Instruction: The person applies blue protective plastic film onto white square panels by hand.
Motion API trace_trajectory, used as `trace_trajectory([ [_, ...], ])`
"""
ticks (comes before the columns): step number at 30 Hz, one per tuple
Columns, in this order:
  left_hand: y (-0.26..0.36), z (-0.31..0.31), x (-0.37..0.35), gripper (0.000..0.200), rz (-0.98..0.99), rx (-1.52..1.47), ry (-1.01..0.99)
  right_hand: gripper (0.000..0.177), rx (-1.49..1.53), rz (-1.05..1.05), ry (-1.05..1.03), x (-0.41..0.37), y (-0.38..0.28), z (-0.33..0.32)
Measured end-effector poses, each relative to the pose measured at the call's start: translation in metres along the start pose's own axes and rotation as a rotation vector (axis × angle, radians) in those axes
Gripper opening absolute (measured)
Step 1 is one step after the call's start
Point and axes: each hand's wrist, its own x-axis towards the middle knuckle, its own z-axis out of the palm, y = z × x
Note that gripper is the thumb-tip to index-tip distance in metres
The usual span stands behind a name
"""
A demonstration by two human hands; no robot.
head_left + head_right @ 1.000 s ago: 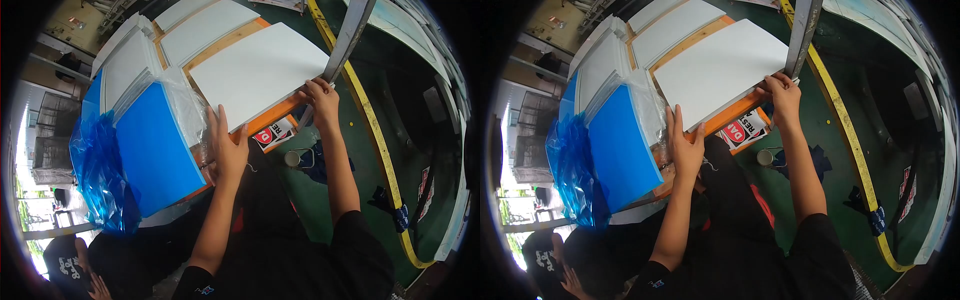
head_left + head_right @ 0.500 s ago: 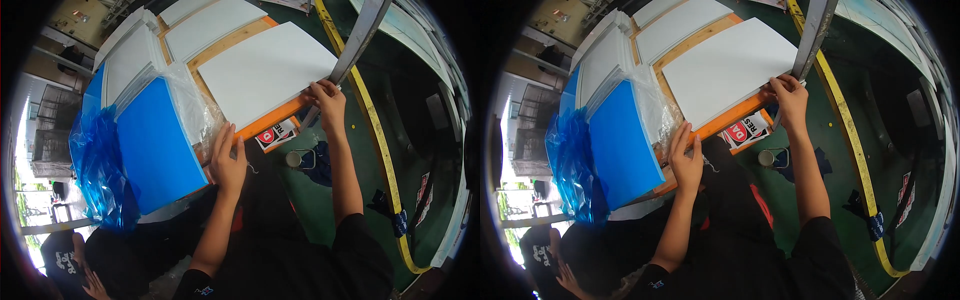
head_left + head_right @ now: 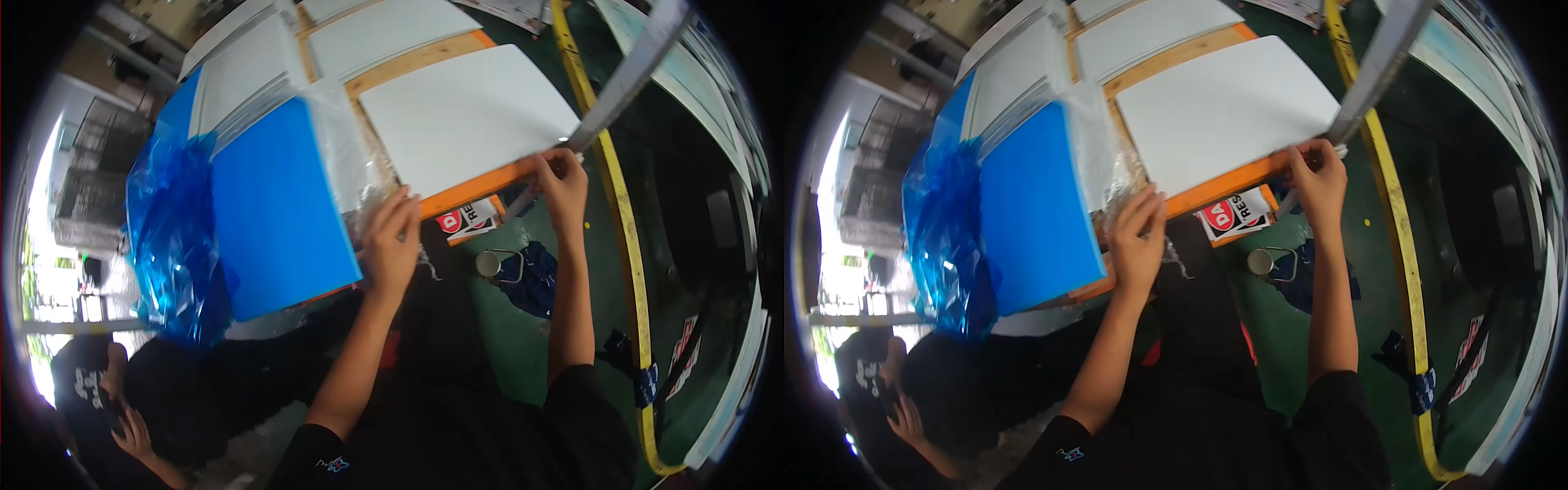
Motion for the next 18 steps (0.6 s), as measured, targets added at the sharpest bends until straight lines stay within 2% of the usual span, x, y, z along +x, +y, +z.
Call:
trace_trajectory([
  [4, 0.020, -0.028, -0.029, 0.014, 0.259, -0.036, -0.063, 0.010, 0.088, -0.105, -0.125, -0.057, -0.035, 0.036],
  [5, 0.021, -0.036, -0.043, 0.014, 0.237, -0.135, -0.104, 0.008, 0.124, -0.124, -0.179, -0.075, -0.050, 0.050],
  [6, 0.021, -0.045, -0.058, 0.013, 0.124, -0.215, -0.141, 0.006, 0.075, -0.134, -0.261, -0.092, -0.065, 0.059],
  [7, 0.021, -0.055, -0.072, 0.013, 0.012, -0.300, -0.178, 0.007, 0.010, -0.278, -0.347, -0.103, -0.077, 0.069],
  [10, 0.004, -0.088, -0.105, 0.014, -0.243, -0.274, -0.167, 0.014, -0.071, -0.627, -0.622, -0.130, -0.112, 0.102],
  [12, -0.014, -0.107, -0.129, 0.015, -0.409, -0.370, -0.056, 0.026, -0.107, -0.806, -0.783, -0.148, -0.121, 0.129],
  [13, -0.019, -0.117, -0.134, 0.016, -0.491, -0.419, -0.001, 0.025, -0.092, -0.856, -0.867, -0.158, -0.123, 0.145],
  [15, -0.022, -0.137, -0.138, 0.018, -0.562, -0.480, 0.075, 0.021, -0.216, -0.985, -0.881, -0.172, -0.121, 0.176],
  [18, -0.026, -0.166, -0.143, 0.021, -0.608, -0.500, 0.136, 0.017, -0.327, -1.054, -0.888, -0.184, -0.116, 0.207],
])
